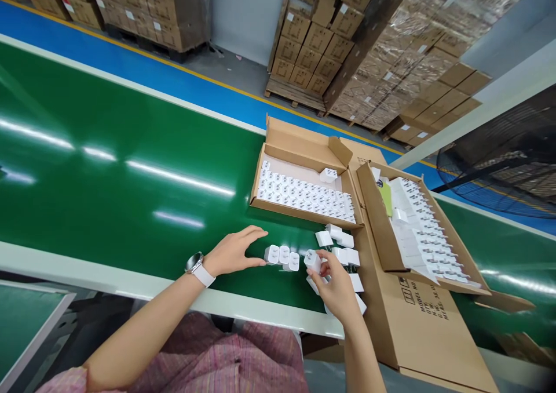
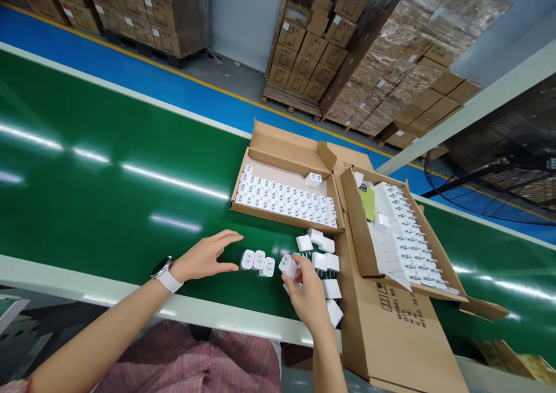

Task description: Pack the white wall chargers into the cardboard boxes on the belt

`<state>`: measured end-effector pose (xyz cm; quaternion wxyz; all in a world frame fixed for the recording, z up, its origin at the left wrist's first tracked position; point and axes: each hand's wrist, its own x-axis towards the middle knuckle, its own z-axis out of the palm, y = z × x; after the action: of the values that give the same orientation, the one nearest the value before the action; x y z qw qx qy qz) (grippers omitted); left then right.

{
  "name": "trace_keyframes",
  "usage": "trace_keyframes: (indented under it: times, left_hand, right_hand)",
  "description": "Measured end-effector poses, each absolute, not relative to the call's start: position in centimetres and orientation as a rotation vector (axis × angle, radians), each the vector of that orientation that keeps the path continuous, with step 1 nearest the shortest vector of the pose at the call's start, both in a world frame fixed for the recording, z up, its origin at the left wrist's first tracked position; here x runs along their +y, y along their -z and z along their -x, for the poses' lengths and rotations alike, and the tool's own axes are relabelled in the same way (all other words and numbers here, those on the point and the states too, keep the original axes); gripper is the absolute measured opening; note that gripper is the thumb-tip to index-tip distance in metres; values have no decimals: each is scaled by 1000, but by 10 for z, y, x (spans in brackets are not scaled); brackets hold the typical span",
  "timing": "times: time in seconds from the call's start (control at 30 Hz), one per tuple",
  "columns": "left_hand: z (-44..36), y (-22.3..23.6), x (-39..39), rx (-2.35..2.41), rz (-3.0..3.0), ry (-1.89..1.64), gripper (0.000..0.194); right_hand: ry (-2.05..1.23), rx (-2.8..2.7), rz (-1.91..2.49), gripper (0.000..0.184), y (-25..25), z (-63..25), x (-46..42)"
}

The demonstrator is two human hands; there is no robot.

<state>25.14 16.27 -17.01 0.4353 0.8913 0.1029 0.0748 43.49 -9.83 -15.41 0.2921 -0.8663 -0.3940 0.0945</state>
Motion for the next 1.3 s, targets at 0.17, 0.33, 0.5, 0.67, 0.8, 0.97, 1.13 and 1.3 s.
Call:
trace_keyframes:
  times: [0.17,0.33,0.5,0.67,0.8,0.97,1.13,1.3]
  left_hand:
    - [-251,171,164,268,-2227,-190,55]
    - [-249,170,166,291,-2204,-227,52]
    - [-249,170,165,286,-2186,-215,51]
    - [-247,172,166,268,-2186,-173,54]
    - [-249,175,164,257,-2201,-178,55]
    - [-260,181,155,212,-2255,-201,57]
    - [-260,182,161,297,-2215,-242,40]
    - [-249,175,168,323,-2119,-285,63]
  right_hand:
    - [-163,-1164,2231,34,169,-446,-89]
    - [-141,-1012,2111,47,169,-448,-112]
    - [-312,-1023,2318,38,145,-438,-133]
    - [-344,-1183,2362,40,139,-435,-111]
    - [-313,-1342,2379,40,149,-438,-84]
    - [-282,-1453,2287,42,168,-423,-44]
    - [-308,-1576,2248,54,173,-407,-12]
    - [-179,-1649,2328,81,150,-392,7]
